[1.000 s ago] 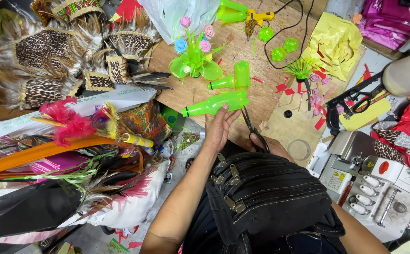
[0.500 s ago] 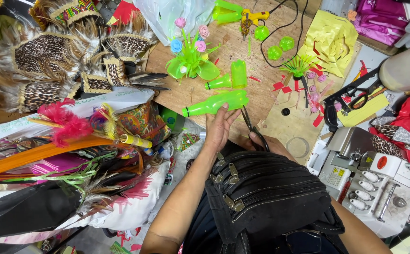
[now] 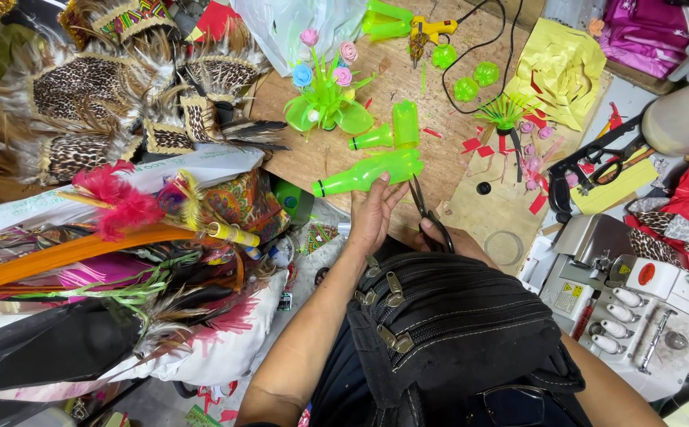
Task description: The person uses scissors to cut a green plastic bottle into sections. They first trim a pre-cut bottle piece, then cut a full bottle into multiple segments, placing the pieces on the workbench.
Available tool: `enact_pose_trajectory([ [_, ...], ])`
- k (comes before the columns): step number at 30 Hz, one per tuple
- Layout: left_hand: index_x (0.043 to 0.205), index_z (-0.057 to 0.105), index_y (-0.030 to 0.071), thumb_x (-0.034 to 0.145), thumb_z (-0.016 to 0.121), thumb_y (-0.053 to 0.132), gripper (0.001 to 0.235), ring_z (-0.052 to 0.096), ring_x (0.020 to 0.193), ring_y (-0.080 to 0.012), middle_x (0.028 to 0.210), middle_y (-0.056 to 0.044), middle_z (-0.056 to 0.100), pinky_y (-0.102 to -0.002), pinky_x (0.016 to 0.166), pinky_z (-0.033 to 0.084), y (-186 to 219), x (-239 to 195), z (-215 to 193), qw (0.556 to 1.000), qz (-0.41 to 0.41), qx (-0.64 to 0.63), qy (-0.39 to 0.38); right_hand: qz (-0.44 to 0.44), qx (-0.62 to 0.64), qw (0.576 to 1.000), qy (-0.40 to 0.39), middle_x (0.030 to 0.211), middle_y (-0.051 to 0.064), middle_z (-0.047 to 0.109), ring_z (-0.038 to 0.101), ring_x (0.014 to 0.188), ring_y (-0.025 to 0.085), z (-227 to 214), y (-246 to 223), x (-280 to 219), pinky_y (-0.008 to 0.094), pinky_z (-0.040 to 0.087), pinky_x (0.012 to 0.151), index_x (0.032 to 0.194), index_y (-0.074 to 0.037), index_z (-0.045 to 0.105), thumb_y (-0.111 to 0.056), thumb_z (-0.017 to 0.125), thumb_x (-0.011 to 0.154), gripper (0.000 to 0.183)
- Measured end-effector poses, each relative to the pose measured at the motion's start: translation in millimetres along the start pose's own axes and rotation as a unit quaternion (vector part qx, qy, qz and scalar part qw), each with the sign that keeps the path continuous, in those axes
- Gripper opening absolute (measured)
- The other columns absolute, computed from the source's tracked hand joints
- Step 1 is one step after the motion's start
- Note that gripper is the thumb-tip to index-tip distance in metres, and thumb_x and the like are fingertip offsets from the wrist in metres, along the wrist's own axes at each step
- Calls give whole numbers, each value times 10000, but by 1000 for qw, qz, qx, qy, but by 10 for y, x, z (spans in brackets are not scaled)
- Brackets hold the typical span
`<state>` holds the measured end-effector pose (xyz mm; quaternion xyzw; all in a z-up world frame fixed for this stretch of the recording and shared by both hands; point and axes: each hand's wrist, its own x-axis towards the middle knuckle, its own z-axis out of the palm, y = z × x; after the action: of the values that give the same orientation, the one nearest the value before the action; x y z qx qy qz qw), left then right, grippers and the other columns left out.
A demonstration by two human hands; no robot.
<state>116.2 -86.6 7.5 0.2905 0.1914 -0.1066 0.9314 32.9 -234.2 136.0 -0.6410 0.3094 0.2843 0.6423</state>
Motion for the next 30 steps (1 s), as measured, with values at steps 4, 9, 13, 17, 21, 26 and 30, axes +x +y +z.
enact_pose_trajectory([
  [4,1298,624,82,1008,842,102,364,801,1084,-367,1197,-160,770,-576,1043,667,66,15,61,1000,5,19,-11,-10,15,1000,12,742,234,736,718,699,288,20,-4,-37,341,526,733,910,34,760,-453,851,1009,505],
  [9,1337,649,54,1012,835,101,378,791,1100,-366,1221,-179,766,-565,1065,650,-126,206,-104,999,12,29,-32,-18,61,998,6,729,209,742,712,630,253,-22,79,3,314,524,675,905,26,755,-384,866,1014,439],
  [13,1348,658,63,1014,829,90,376,806,1078,-344,1224,-165,781,-553,1066,654,-164,310,-271,999,11,36,-33,-21,66,998,1,713,218,735,696,602,258,-48,69,2,307,527,671,886,40,743,-375,862,1025,453],
  [17,1369,668,56,1016,823,87,386,805,1082,-331,1230,-164,785,-551,1086,641,-326,458,-458,999,5,38,-33,-25,52,998,0,725,214,747,688,609,245,-56,74,23,318,522,679,888,35,761,-384,863,1018,450],
  [21,1402,647,41,1022,816,105,421,789,1117,-327,1274,-185,763,-533,1117,623,-175,304,-273,999,-3,43,-20,-30,37,999,-4,694,208,726,651,568,254,-109,154,121,332,516,679,879,30,767,-404,855,1021,464],
  [26,1586,495,77,1076,789,275,621,560,1439,-391,1564,-216,559,-715,1254,311,-371,54,-193,988,-32,147,-19,-24,-18,1000,-2,725,197,717,646,640,274,-97,268,281,365,524,758,918,37,784,-392,831,1027,445],
  [30,1719,-193,2,1030,775,463,1274,343,1564,-593,1725,-483,120,-692,1306,253,235,-203,510,991,-33,126,35,-58,-54,997,26,676,148,676,619,653,206,-133,315,252,282,489,748,868,31,741,-308,766,1096,409],
])
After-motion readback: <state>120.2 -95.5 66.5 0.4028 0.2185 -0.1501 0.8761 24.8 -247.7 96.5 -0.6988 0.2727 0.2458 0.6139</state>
